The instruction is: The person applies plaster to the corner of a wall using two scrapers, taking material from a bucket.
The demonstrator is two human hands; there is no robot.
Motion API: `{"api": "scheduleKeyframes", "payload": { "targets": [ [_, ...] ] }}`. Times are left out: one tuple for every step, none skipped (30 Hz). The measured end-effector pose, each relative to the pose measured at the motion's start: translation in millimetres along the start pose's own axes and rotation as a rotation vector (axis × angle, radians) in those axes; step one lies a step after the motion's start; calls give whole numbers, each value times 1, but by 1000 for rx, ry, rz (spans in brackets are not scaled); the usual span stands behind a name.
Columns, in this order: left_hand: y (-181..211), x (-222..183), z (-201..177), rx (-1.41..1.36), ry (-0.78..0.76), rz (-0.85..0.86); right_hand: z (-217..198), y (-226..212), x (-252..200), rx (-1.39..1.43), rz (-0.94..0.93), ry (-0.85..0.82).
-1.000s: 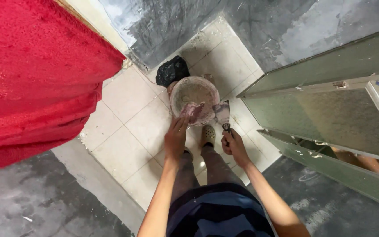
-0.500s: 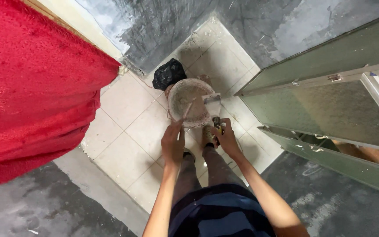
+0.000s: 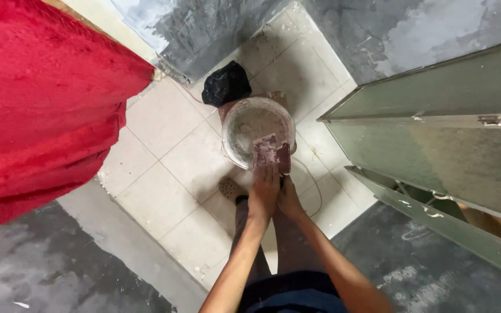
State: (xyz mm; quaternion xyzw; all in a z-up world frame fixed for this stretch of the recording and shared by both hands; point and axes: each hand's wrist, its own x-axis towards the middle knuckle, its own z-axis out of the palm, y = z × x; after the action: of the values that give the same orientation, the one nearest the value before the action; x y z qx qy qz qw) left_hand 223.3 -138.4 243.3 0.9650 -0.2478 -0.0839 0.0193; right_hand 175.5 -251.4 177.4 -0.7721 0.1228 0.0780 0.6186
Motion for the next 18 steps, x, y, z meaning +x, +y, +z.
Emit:
{"api": "scheduleKeyframes", "payload": {
  "targets": [
    [5, 3, 8, -9, -23, -18, -1, 6, -1, -4, -113, -3],
    [10, 4, 15, -17, -50, -33, -3, 9, -1, 13, -60, -10],
    [13, 4, 22, -25, -76, -49, -5, 9, 1, 31, -7, -18],
    [15, 4, 29, -33, -73, -41, -7, 8, 0, 48, 47, -25],
    [15, 6, 34, -42, -71, -33, -10, 4, -1, 14, 74, -33],
    [16, 10, 38, -51, -67, -28, -15, -2, -3, -22, 99, -45],
    [11, 13, 41, -128, -64, -59, -17, -8, -6, -58, 123, -57],
    [3, 18, 44, -207, -54, -84, -18, -14, -11, 11, 211, -67],
    [-3, 19, 47, -286, -45, -109, -18, -20, -19, 80, 298, -77],
    [-8, 21, 48, -291, -4, -111, -17, -25, -18, 152, 375, -88],
    [-13, 22, 47, -295, 37, -113, -18, -28, -16, 179, 396, -72],
    [-14, 20, 46, -301, 71, -113, -17, -31, -18, 208, 423, -55],
    [-13, 16, 43, -329, 49, -116, -17, -33, -19, 237, 450, -37],
    [-13, 10, 40, -353, 28, -118, -17, -33, -16, 250, 470, -26],
    [-12, 4, 38, -377, 7, -120, -19, -31, -11, 263, 490, -15],
    [-10, -1, 36, -366, 9, -130, -19, -30, -7, 277, 511, -3],
    [-6, -6, 34, -354, 11, -139, -18, -28, -1, 262, 512, 0],
    [-3, -10, 34, -343, 11, -153, -16, -27, 4, 246, 515, -1]
  ]
}}
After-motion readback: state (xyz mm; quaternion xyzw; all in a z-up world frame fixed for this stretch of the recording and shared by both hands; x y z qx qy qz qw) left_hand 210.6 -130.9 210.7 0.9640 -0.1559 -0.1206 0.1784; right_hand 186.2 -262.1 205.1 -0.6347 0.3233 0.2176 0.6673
